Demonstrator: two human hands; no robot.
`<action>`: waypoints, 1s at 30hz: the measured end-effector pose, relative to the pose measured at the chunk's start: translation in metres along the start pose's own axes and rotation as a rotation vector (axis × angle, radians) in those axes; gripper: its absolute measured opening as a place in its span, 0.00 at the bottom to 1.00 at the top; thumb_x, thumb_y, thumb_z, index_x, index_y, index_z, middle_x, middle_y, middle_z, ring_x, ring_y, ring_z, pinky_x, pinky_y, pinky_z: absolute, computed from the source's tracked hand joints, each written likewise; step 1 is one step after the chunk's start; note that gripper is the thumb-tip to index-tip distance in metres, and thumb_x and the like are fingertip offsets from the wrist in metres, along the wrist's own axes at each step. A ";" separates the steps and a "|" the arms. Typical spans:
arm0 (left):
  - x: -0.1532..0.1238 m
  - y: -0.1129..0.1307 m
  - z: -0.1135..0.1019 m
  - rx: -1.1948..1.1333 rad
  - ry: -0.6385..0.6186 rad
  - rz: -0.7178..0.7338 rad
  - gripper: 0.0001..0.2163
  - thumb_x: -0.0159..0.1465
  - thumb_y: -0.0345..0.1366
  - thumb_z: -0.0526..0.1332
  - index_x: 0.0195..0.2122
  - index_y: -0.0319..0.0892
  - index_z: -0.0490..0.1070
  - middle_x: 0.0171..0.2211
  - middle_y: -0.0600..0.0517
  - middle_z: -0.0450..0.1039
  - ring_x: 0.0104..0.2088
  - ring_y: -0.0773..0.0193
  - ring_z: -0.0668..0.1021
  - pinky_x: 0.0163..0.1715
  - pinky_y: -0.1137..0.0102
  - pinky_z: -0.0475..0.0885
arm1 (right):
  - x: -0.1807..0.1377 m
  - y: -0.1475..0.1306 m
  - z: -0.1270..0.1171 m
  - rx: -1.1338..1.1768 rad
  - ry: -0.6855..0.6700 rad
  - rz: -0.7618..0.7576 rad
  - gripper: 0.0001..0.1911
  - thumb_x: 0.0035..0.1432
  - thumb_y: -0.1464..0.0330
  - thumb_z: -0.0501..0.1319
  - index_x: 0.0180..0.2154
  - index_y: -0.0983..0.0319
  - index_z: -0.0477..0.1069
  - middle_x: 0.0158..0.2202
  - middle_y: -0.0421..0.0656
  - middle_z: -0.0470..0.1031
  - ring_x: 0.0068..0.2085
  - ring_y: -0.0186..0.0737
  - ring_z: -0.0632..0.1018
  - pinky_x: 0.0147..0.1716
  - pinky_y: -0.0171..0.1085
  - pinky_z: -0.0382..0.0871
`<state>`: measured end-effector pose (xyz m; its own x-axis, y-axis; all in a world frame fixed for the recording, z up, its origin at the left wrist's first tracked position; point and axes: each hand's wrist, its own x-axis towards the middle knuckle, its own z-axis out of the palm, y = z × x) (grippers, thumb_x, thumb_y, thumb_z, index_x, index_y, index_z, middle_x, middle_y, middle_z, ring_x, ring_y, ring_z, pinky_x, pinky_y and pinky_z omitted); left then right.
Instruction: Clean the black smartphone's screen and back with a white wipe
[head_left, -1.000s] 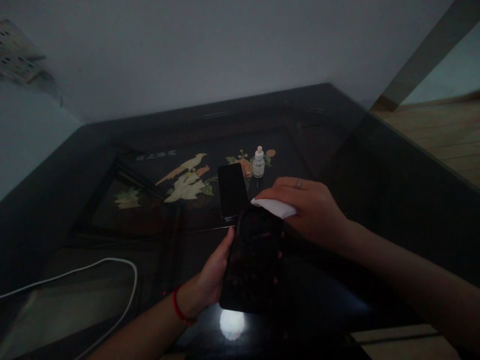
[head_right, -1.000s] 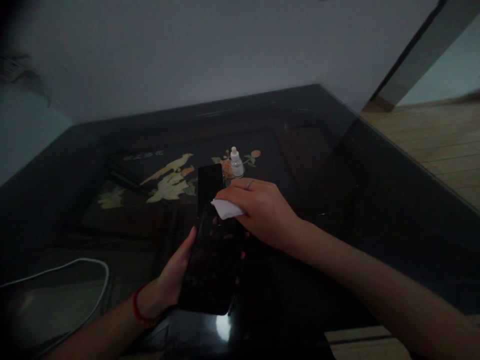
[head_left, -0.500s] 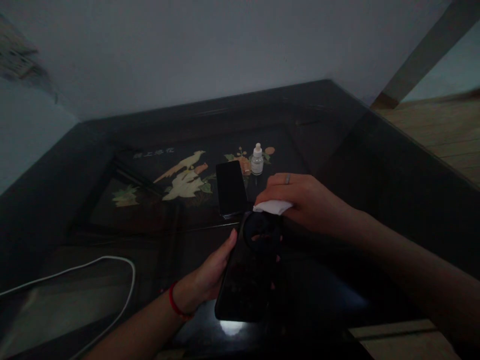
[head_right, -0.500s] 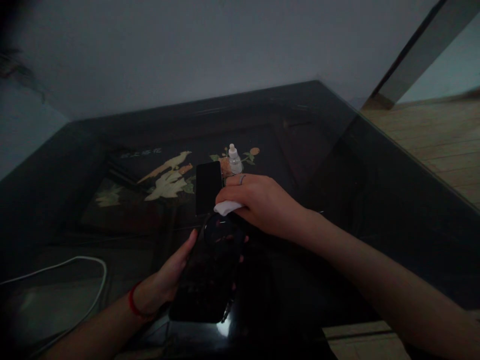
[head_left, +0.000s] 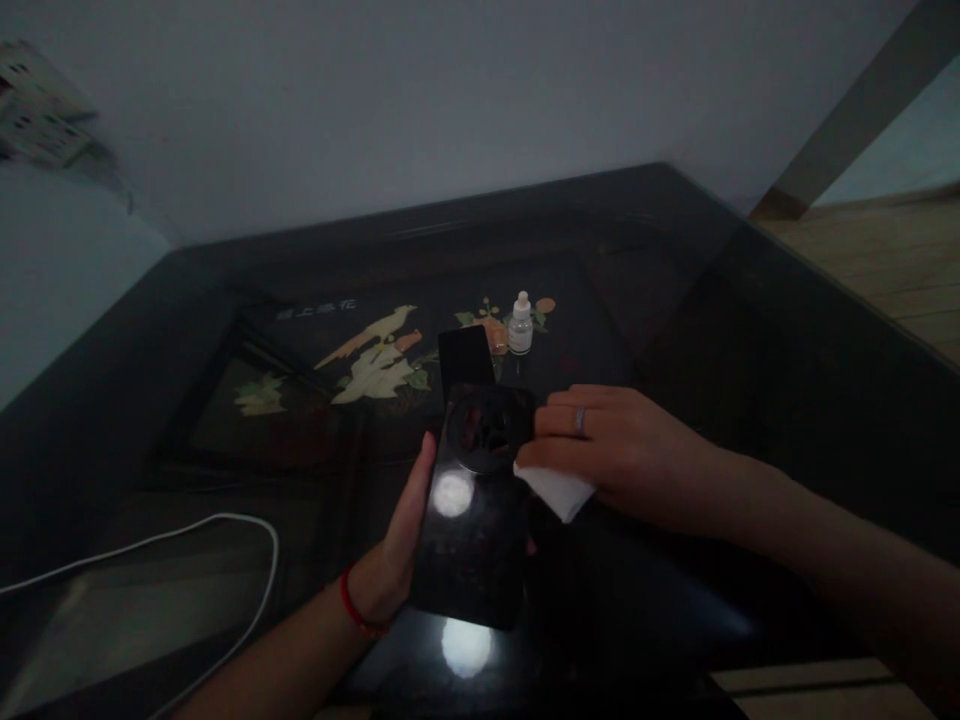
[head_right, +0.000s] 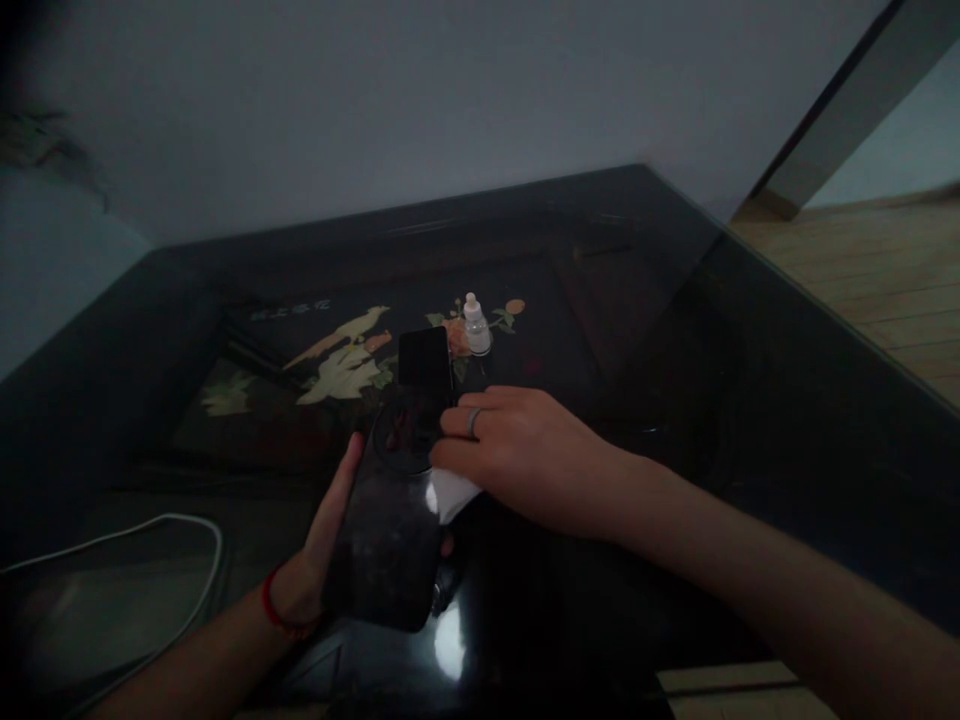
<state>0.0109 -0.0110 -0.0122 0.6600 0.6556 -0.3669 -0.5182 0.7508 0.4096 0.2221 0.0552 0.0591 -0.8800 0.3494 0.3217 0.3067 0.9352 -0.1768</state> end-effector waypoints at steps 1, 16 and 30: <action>0.000 0.001 -0.001 -0.023 -0.040 0.002 0.36 0.60 0.64 0.41 0.46 0.39 0.73 0.36 0.47 0.78 0.34 0.56 0.80 0.35 0.64 0.72 | -0.001 0.005 -0.004 0.025 0.003 0.036 0.12 0.60 0.77 0.52 0.36 0.63 0.74 0.30 0.43 0.74 0.32 0.36 0.72 0.32 0.35 0.62; 0.000 -0.010 0.005 -0.065 -0.217 -0.079 0.36 0.63 0.60 0.41 0.59 0.35 0.63 0.46 0.42 0.75 0.39 0.57 0.78 0.39 0.63 0.70 | 0.005 0.010 0.003 0.204 0.124 0.291 0.11 0.56 0.78 0.57 0.38 0.63 0.74 0.35 0.42 0.75 0.36 0.36 0.75 0.34 0.31 0.65; 0.000 -0.004 -0.001 0.056 -0.027 0.095 0.31 0.59 0.61 0.51 0.47 0.37 0.75 0.35 0.45 0.80 0.36 0.55 0.80 0.41 0.64 0.70 | 0.002 -0.015 0.009 0.718 0.062 0.098 0.11 0.55 0.76 0.58 0.37 0.62 0.77 0.31 0.42 0.78 0.32 0.33 0.77 0.30 0.30 0.66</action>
<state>0.0123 -0.0137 -0.0142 0.6241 0.7208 -0.3017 -0.5485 0.6791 0.4878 0.2129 0.0409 0.0543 -0.8322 0.4520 0.3211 0.0507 0.6388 -0.7677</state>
